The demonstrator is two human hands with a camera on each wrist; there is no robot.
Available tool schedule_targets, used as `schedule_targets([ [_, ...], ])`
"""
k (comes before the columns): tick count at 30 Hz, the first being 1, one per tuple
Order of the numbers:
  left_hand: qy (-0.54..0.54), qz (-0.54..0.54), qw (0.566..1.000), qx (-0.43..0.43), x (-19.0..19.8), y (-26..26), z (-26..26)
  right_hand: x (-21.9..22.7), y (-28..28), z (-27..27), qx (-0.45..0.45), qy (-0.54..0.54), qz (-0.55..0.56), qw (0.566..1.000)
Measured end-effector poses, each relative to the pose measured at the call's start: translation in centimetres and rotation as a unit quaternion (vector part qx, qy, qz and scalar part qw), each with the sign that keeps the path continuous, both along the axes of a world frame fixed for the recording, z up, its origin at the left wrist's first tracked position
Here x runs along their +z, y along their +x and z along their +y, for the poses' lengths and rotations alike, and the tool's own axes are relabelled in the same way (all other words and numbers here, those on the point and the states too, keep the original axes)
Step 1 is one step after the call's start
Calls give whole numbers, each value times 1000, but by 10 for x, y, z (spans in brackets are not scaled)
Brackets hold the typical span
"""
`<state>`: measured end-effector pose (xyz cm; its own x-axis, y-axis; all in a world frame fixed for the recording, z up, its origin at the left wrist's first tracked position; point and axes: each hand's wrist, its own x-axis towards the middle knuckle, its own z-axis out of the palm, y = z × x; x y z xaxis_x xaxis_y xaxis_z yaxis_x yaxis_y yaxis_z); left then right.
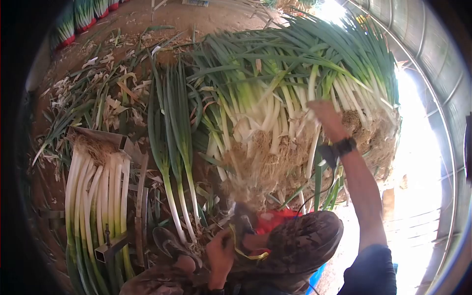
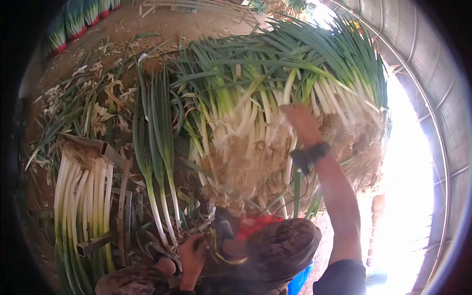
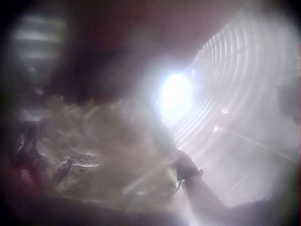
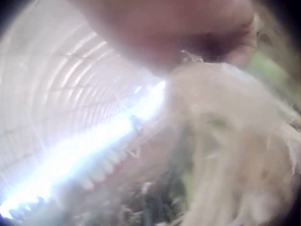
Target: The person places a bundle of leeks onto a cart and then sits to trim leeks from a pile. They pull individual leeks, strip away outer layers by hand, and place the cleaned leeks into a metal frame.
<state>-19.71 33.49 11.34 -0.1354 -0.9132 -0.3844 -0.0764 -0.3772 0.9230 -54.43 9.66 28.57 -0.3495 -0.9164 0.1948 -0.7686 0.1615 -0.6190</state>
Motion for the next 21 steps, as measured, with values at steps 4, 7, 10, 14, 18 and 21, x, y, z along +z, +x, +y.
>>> schedule_targets([
  [4,9,11,1000,3,-3,1,2,-13,76,31,73,275,-20,958],
  [7,11,19,1000,12,-6,4,7,-74,61,14,43,204,39,977],
  [10,-12,-10,1000,0,-7,5,9,-110,5,-27,-25,193,25,980],
  [14,-17,-13,1000,3,-6,10,6,-116,-26,-42,-35,108,391,913],
  [18,-21,-26,999,-2,-6,10,7,-109,-20,-35,-27,119,478,870],
  [21,-31,-30,999,-10,-4,11,9,-91,1,-35,-13,173,451,876],
])
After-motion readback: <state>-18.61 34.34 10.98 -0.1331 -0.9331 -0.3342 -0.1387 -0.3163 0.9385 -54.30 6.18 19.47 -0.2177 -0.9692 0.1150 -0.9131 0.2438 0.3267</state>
